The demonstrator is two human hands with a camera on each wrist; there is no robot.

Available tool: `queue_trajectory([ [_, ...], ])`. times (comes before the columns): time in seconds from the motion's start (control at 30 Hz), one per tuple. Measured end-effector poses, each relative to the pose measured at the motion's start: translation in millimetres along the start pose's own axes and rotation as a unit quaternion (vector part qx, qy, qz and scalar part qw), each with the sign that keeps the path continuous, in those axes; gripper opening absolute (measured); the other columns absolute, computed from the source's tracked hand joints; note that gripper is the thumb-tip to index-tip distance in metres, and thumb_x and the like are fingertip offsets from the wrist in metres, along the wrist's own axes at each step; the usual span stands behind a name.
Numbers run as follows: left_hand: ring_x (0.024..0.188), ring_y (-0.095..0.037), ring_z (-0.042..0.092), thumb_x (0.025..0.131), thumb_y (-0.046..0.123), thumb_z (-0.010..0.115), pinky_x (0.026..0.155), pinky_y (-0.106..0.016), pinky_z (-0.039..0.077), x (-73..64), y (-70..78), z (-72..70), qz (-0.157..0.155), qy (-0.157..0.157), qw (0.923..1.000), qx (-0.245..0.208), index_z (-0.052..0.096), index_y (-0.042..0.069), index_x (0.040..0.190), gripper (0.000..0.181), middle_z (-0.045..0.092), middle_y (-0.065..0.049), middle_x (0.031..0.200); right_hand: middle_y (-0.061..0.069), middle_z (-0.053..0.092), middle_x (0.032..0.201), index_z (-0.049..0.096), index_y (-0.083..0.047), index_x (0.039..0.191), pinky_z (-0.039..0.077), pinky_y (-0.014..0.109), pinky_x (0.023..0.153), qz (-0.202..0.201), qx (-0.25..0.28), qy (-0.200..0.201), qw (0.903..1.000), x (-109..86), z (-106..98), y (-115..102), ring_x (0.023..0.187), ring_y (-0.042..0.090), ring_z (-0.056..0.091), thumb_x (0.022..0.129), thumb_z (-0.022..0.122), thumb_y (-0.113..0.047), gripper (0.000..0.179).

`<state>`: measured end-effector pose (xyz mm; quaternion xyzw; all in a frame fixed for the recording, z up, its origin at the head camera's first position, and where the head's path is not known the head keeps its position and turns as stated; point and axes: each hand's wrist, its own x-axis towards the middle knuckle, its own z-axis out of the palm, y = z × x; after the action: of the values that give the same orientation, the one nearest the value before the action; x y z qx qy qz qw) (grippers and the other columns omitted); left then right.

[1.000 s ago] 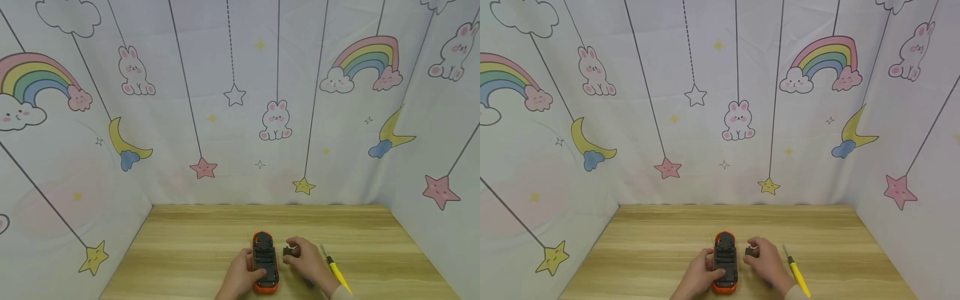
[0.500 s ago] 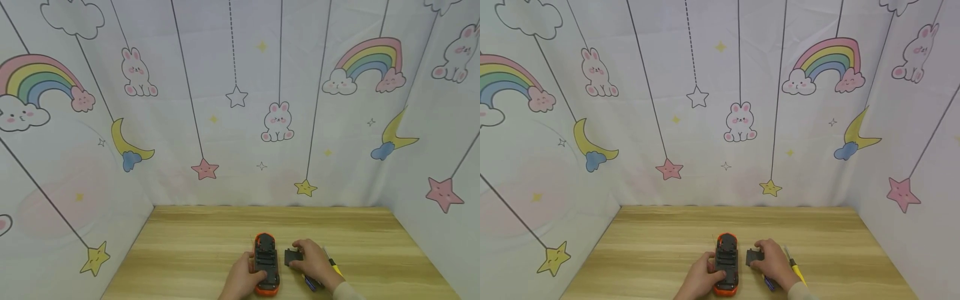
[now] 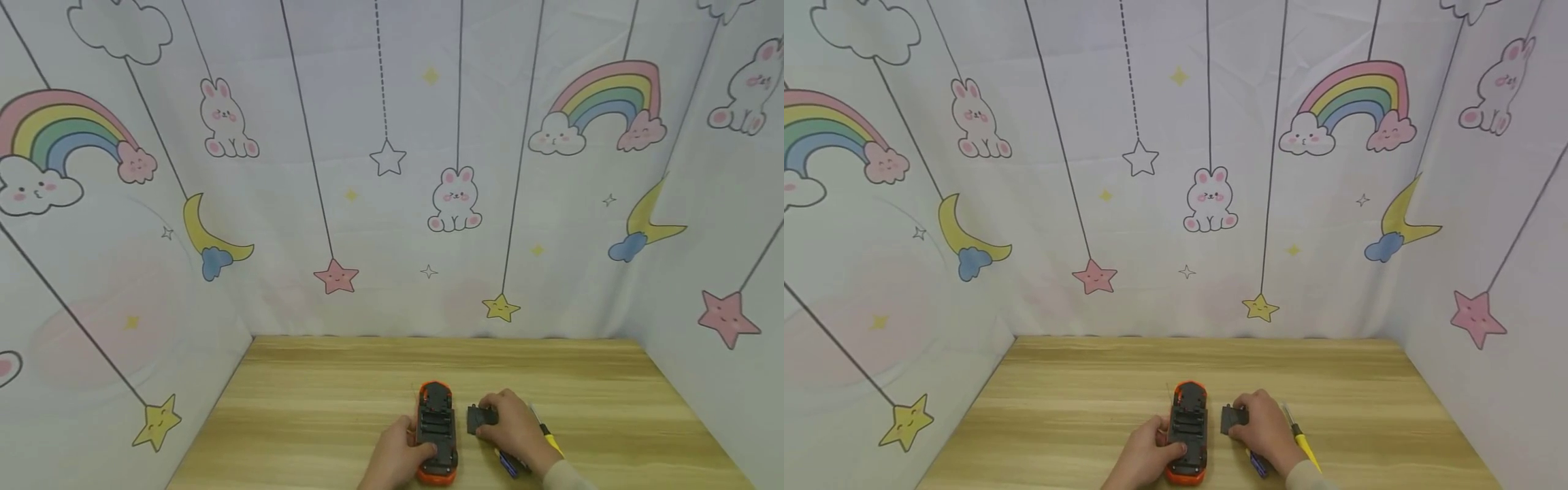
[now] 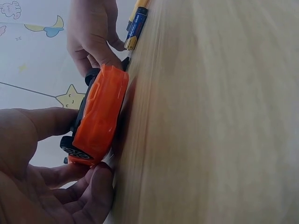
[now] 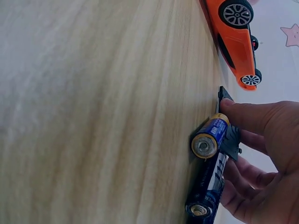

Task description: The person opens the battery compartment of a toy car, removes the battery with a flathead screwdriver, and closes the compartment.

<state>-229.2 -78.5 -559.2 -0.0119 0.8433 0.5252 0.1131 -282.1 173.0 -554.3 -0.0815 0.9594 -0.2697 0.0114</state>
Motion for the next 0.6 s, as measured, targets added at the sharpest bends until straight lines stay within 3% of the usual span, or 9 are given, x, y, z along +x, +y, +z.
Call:
queue_trajectory([
  [0.27, 0.076, -0.015, 0.064, 0.087, 0.027, 0.080, 0.064, -0.032, 0.052, 0.1, 1.1, -0.5, -0.009, 0.008, 0.9997, 0.021, 0.064, 0.005, 0.105, 0.033, 0.068, -0.002, 0.085, 0.003, 0.068, 0.099, 0.074, -0.016, 0.100, 0.054, 0.049, 0.082, -0.013, -0.010, 0.018, 0.9997, 1.4, -6, 1, 0.090, 0.023, 0.065, 0.074, 0.090, -0.019, 0.030],
  [0.6, 0.078, -0.015, 0.066, 0.088, 0.026, 0.080, 0.066, -0.034, 0.053, -0.1, 1.3, -1.2, -0.009, 0.001, 0.9999, 0.014, 0.066, 0.003, 0.107, 0.033, 0.071, -0.003, 0.088, -0.006, 0.072, 0.086, 0.074, -0.019, 0.089, 0.055, 0.040, 0.073, -0.030, 0.032, 0.016, 0.9989, -2.5, -19, -4, 0.079, 0.012, 0.064, 0.081, 0.082, -0.005, 0.017],
])
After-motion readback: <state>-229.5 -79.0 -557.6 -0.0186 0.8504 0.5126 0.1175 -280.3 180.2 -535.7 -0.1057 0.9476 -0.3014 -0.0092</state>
